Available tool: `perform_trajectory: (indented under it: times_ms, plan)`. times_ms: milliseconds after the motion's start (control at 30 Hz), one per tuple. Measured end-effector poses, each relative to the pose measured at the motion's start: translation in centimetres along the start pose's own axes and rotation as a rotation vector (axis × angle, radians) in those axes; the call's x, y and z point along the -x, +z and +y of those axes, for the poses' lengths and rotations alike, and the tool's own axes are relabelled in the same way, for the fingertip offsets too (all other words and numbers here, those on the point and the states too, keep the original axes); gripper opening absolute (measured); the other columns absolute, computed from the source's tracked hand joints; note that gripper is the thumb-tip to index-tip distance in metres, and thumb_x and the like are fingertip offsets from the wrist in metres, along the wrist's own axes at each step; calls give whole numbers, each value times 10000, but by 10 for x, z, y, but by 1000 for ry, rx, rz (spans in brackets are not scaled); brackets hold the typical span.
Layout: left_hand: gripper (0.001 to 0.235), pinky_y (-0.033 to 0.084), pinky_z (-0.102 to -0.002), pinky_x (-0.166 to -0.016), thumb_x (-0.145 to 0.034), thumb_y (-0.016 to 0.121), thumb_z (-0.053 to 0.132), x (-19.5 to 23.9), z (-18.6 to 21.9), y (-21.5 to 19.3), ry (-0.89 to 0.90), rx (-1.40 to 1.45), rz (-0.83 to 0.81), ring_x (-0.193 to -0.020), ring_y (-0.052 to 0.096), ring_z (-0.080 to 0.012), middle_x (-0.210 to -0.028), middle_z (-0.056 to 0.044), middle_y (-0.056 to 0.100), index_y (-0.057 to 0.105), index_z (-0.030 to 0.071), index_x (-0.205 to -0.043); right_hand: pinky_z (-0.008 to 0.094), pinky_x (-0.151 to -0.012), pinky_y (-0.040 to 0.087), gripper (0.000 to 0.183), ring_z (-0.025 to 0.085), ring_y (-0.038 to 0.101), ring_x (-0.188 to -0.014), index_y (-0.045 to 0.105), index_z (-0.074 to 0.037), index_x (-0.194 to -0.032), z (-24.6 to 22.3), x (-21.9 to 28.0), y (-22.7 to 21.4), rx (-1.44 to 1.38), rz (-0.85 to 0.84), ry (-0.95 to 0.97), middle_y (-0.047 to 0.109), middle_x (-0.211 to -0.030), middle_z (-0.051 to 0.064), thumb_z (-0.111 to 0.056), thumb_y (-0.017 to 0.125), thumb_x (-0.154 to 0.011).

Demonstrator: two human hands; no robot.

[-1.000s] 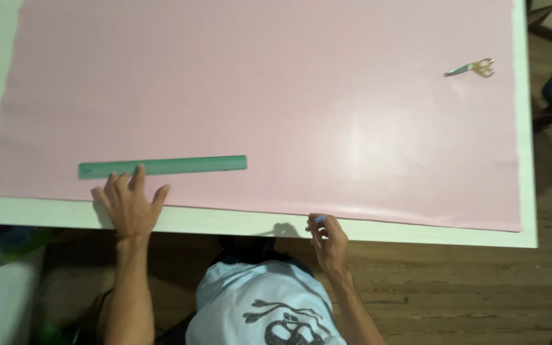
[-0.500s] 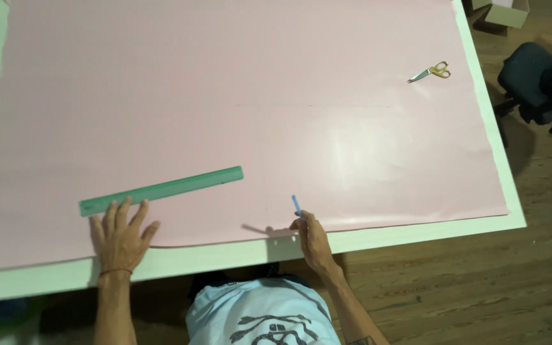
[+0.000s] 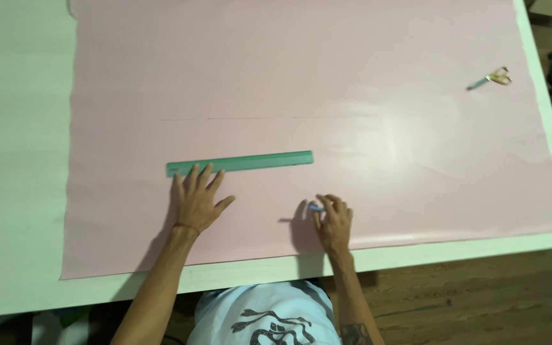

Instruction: The recorder uses a ruler and a pen to measure and draw lines on a large sheet of pink leather/material on a cutting table.

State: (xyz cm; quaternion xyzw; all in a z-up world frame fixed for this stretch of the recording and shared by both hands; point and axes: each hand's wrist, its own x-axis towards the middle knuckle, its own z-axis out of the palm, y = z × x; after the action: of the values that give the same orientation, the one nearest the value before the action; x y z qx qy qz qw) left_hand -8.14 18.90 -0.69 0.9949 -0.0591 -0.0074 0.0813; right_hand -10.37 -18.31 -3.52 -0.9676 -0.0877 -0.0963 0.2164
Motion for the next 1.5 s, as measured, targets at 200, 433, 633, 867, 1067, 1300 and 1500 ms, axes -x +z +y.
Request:
perform_trajectory:
  times_ms: [200,433,633,867,1067,1300,1500]
  plan:
    - [810,46,-735,-1191,-913,406,784,-44,8,7,23,33,51,-1524,208,-348,-1627,-66,330,457,255,-1523,413,-819,412,473,212,573,-958,619,-203,-1407,41,-70,6,204,-28,-16,608,-1374,65,-299,730,-957]
    - [834,49,-714,-1192,-877,406,808,-45,6,-11,-23,-43,18,-1518,196,-341,-1632,-66,312,443,285,-1526,411,-848,391,579,239,548,-973,578,-207,-1458,42,-119,-8,155,-80,-151,574,-1468,33,-367,735,-924]
    - [839,61,-670,-1246,-895,437,782,-38,3,-11,-30,-10,38,-1553,191,-350,-1660,-89,311,442,262,-1554,393,-825,375,603,237,525,-922,585,-155,-1458,35,-123,-11,74,-69,-237,578,-1503,16,-364,752,-918]
    - [867,50,-670,-1248,-892,481,761,-44,6,-11,-19,-17,6,-1562,173,-402,-1677,-148,287,436,216,-1564,371,-819,370,562,226,516,-900,605,-102,-1444,29,-127,-19,27,-62,-256,599,-1499,14,-331,742,-949]
    - [888,44,-632,-1265,-901,456,762,-45,6,-8,-30,3,9,-1563,154,-416,-1684,-172,264,409,192,-1579,365,-812,365,563,212,521,-887,605,-109,-1450,34,-127,-15,35,-64,-262,598,-1502,10,-345,739,-957]
    - [896,33,-620,-1271,-912,434,769,-45,7,-8,-38,-1,-13,-1573,124,-413,-1694,-168,240,385,190,-1593,361,-817,363,565,211,525,-885,599,-127,-1455,39,-126,-9,41,-63,-263,597,-1499,2,-385,727,-969]
    - [901,24,-620,-1269,-912,422,772,-45,7,-8,-30,10,-14,-1575,104,-406,-1697,-168,229,372,187,-1596,367,-812,365,576,208,523,-877,597,-119,-1456,37,-127,-13,47,-67,-258,597,-1500,6,-389,727,-964]
